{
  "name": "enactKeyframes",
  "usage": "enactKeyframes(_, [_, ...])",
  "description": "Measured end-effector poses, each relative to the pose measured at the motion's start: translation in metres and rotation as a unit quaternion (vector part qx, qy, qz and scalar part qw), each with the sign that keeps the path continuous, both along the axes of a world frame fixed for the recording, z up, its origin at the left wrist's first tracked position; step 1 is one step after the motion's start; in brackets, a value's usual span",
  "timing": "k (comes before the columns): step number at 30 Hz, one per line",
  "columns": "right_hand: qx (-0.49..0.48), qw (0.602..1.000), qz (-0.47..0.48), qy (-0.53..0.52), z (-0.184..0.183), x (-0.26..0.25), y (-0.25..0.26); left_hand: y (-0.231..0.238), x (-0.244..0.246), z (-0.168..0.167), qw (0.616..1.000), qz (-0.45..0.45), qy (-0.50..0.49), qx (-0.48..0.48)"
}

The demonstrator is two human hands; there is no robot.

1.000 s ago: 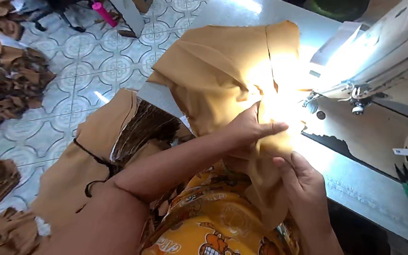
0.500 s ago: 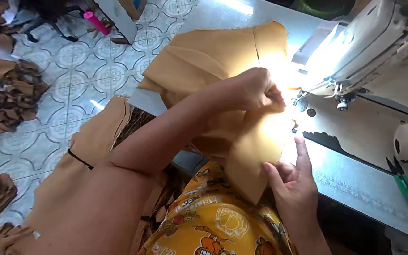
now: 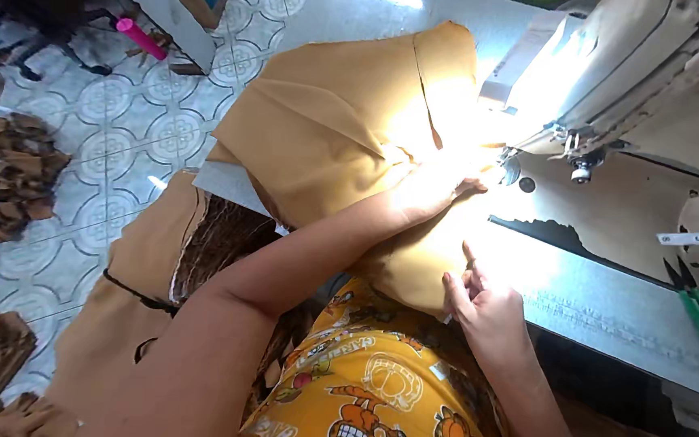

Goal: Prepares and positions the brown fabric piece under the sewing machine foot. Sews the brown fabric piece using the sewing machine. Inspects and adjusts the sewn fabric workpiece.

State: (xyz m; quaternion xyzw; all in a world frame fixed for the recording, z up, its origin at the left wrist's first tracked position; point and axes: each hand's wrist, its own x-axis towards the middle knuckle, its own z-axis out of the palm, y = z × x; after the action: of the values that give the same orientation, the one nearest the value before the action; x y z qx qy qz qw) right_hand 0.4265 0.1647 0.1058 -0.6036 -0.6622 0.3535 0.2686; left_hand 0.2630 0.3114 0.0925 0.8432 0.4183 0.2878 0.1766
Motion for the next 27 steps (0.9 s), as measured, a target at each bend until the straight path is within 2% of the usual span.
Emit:
enactKeyframes(3, [0.010, 1.000, 0.005, -0.022, 0.000, 0.004, -0.002, 0.002, 0.000, -0.003, 1.000, -0.004, -0.001, 0.022])
enactKeyframes(7, [0.006, 1.000, 0.004, -0.029, 0.000, 0.007, -0.004, 0.002, 0.000, 0.001, 1.000, -0.012, -0.001, -0.011])
enactKeyframes(19, [0.021, 0.999, 0.010, -0.032, -0.001, 0.008, -0.004, 0.001, 0.000, 0.007, 0.999, -0.026, 0.025, -0.020])
enactKeyframes(23, [0.021, 0.999, 0.011, -0.040, -0.001, 0.008, -0.004, -0.007, 0.008, 0.020, 0.993, -0.008, 0.120, 0.021])
enactKeyframes(27, [0.043, 0.997, 0.012, -0.068, 0.000, 0.006, -0.003, -0.022, 0.021, 0.018, 0.959, 0.003, 0.251, 0.131])
